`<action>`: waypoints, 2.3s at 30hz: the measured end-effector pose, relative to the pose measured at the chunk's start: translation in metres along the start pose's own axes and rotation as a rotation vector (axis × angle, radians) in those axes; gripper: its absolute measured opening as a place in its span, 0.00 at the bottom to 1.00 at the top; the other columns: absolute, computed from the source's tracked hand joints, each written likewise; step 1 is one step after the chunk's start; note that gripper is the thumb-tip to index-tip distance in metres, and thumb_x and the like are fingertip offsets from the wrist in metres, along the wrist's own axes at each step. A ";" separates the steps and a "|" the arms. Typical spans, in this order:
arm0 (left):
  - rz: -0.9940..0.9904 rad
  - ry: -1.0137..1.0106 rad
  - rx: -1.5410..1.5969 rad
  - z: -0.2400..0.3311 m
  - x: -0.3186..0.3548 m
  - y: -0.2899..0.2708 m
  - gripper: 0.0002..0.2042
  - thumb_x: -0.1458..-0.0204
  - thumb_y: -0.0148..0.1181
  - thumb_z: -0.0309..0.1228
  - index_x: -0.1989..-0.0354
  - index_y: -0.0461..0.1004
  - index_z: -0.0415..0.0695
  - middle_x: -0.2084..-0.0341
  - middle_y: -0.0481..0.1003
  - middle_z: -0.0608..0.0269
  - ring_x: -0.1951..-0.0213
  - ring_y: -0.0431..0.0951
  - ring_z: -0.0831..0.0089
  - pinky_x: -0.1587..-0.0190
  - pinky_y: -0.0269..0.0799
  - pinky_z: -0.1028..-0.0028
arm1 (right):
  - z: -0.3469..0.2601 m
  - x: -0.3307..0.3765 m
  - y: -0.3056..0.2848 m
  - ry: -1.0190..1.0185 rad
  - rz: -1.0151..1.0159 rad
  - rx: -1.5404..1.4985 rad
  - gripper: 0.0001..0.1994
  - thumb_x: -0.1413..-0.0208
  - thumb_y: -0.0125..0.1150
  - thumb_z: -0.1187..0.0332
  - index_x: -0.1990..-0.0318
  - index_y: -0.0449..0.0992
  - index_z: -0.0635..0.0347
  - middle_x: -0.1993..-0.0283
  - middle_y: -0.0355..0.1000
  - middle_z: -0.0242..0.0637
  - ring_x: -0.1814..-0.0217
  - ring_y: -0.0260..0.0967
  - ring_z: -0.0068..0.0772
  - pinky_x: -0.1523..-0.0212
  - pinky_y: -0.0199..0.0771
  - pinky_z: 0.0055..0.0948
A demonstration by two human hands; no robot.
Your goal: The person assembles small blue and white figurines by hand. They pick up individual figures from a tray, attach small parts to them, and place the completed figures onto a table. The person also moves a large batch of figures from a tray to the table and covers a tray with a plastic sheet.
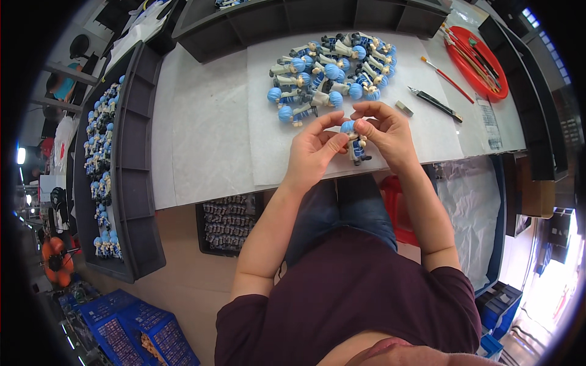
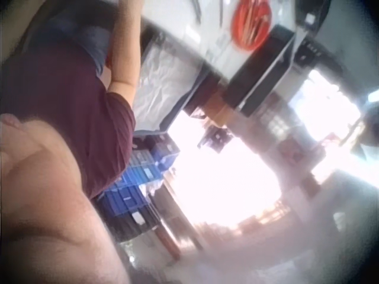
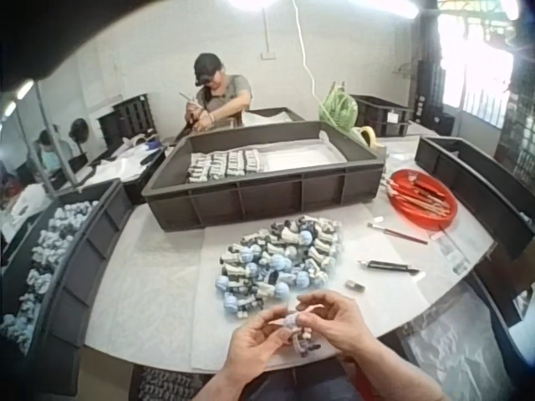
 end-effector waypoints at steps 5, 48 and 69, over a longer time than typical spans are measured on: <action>-0.008 -0.040 -0.010 -0.003 0.001 0.000 0.17 0.46 0.54 0.24 0.47 0.66 0.35 0.61 0.73 0.61 0.62 0.73 0.78 0.59 0.70 0.79 | 0.012 0.007 -0.001 -0.025 0.015 0.011 0.19 0.50 0.64 0.68 0.53 0.69 0.68 0.59 0.70 0.37 0.61 0.70 0.22 0.61 0.72 0.21; 0.095 0.029 0.049 -0.001 0.001 -0.013 0.17 0.45 0.51 0.22 0.46 0.65 0.37 0.54 0.71 0.57 0.54 0.71 0.74 0.48 0.68 0.71 | -0.005 0.030 0.004 -0.334 0.022 0.274 0.28 0.63 0.53 0.89 0.49 0.67 0.62 0.54 0.63 0.37 0.53 0.64 0.26 0.58 0.69 0.23; -0.013 0.067 -0.189 -0.004 0.000 0.004 0.13 0.46 0.54 0.22 0.52 0.69 0.34 0.57 0.72 0.58 0.60 0.72 0.77 0.56 0.71 0.77 | -0.062 -0.001 -0.124 -0.437 0.353 1.302 0.14 0.56 0.58 0.78 0.58 0.74 0.62 0.57 0.72 0.40 0.53 0.69 0.38 0.55 0.68 0.31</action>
Point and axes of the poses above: each hand's wrist, its own x-axis away from the middle knuckle, its own y-axis out of the palm, z = x × y, the point moved 7 cm from there along -x, towards the middle knuckle
